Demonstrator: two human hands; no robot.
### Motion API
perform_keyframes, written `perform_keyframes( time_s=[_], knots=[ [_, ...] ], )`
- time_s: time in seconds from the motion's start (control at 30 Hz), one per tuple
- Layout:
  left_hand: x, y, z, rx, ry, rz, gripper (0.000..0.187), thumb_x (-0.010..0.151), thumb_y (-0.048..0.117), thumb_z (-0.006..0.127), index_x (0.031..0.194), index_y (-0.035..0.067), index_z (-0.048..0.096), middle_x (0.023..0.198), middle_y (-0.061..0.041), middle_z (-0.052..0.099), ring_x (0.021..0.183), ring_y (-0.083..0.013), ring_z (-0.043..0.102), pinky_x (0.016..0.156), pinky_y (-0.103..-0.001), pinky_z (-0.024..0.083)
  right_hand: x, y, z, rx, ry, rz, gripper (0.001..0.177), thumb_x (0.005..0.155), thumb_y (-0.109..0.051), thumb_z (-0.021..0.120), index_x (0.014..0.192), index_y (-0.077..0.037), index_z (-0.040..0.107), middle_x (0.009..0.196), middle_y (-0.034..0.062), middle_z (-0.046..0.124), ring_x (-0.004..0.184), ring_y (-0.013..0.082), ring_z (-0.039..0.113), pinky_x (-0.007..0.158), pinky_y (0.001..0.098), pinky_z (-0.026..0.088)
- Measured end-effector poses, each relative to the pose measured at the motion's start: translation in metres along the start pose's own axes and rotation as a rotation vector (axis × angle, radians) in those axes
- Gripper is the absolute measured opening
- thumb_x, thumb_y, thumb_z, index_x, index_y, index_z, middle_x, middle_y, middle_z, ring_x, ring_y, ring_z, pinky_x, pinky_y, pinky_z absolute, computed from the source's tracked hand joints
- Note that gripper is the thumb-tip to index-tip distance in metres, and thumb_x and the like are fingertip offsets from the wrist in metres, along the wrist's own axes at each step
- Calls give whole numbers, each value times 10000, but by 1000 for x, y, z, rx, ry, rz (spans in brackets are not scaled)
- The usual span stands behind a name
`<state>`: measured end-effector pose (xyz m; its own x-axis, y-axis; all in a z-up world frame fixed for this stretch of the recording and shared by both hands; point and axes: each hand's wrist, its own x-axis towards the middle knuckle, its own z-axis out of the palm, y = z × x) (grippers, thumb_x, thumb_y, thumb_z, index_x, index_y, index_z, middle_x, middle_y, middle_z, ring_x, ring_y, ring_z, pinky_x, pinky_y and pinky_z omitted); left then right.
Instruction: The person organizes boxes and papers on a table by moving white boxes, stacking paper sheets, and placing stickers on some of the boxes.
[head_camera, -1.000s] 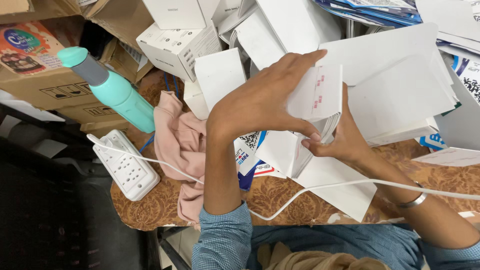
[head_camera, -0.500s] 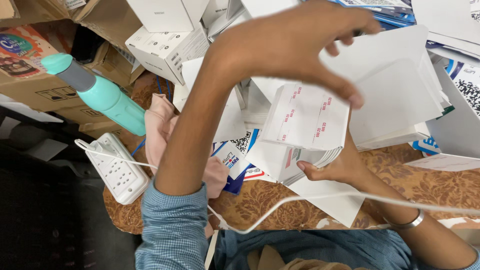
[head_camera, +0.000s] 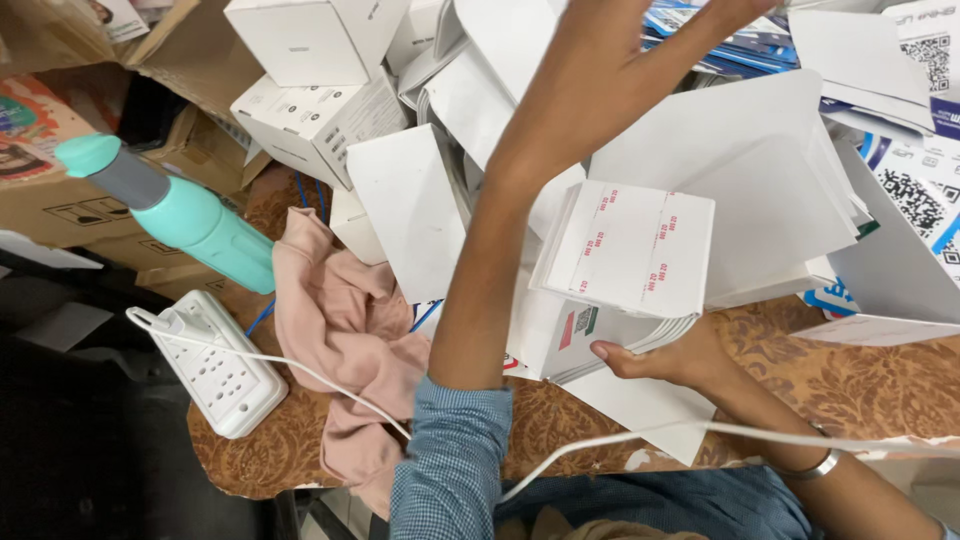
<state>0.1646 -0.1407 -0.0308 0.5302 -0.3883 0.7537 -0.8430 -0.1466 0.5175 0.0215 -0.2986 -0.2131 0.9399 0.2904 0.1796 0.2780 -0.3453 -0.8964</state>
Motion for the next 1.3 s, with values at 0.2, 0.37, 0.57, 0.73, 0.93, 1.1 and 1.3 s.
perform_keyframes(
  time_s=[0.2, 0.37, 0.57, 0.73, 0.93, 1.1, 1.3],
  knots=[
    [-66, 46, -44, -86, -311, 18, 651, 993, 452, 793, 1491, 167, 485, 1491, -72, 599, 1323, -202, 655, 1176, -366, 526, 3, -5, -4, 74, 118, 45, 804, 631, -274, 861, 1313, 2, 535, 1188, 144, 675, 1094, 236, 668, 923, 347, 556],
    [-79, 52, -42, 160, -464, -21, 1028, 773, 659, 874, 1563, 159, 448, 1583, -166, 501, 1474, -353, 507, 1229, -481, 422, 25, -50, -9, -59, 244, -283, 1194, 599, -222, 877, 1531, 5, 165, 1420, 217, 410, 1356, 307, 467, 1065, 411, 476],
    [-82, 14, -47, 121, -590, 35, 1191, 688, 677, 925, 1591, 137, 367, 1501, -199, 493, 1379, -383, 501, 1150, -470, 429, 43, -69, 13, -143, 181, -254, 1285, 609, -207, 921, 1560, -36, 73, 1496, 218, 364, 1456, 365, 425, 1188, 480, 418],
    [-94, 5, -66, 116, -616, -1, 1207, 636, 661, 960, 1570, 146, 396, 1243, -111, 560, 1099, -267, 616, 879, -374, 550, 43, -60, 28, -150, 91, -275, 1354, 636, -285, 936, 1568, -10, -7, 1571, 302, 277, 1521, 418, 362, 1236, 531, 372],
    [-99, 3, -84, 225, -569, -65, 1257, 518, 707, 997, 1496, 128, 461, 1104, -102, 565, 975, -253, 648, 757, -387, 528, 40, -45, 36, -258, -40, -112, 1451, 545, -314, 955, 1563, -28, -39, 1510, 345, 312, 1433, 446, 397, 1189, 570, 336],
    [-94, 6, -83, 210, -562, -43, 1230, 564, 694, 992, 1517, 131, 456, 1263, -141, 582, 1124, -303, 651, 892, -398, 554, 33, -45, 29, -252, -29, -43, 1430, 528, -331, 947, 1580, -19, 29, 1445, 324, 427, 1377, 428, 465, 1156, 552, 377],
    [-82, 25, -88, 75, -471, 68, 1119, 697, 555, 1005, 1541, 135, 402, 1482, -136, 533, 1398, -320, 553, 1213, -427, 479, 14, -64, 7, -299, 193, -230, 1311, 541, -312, 912, 1592, 14, 198, 1465, 298, 485, 1306, 399, 581, 1120, 512, 473]
  ],
)
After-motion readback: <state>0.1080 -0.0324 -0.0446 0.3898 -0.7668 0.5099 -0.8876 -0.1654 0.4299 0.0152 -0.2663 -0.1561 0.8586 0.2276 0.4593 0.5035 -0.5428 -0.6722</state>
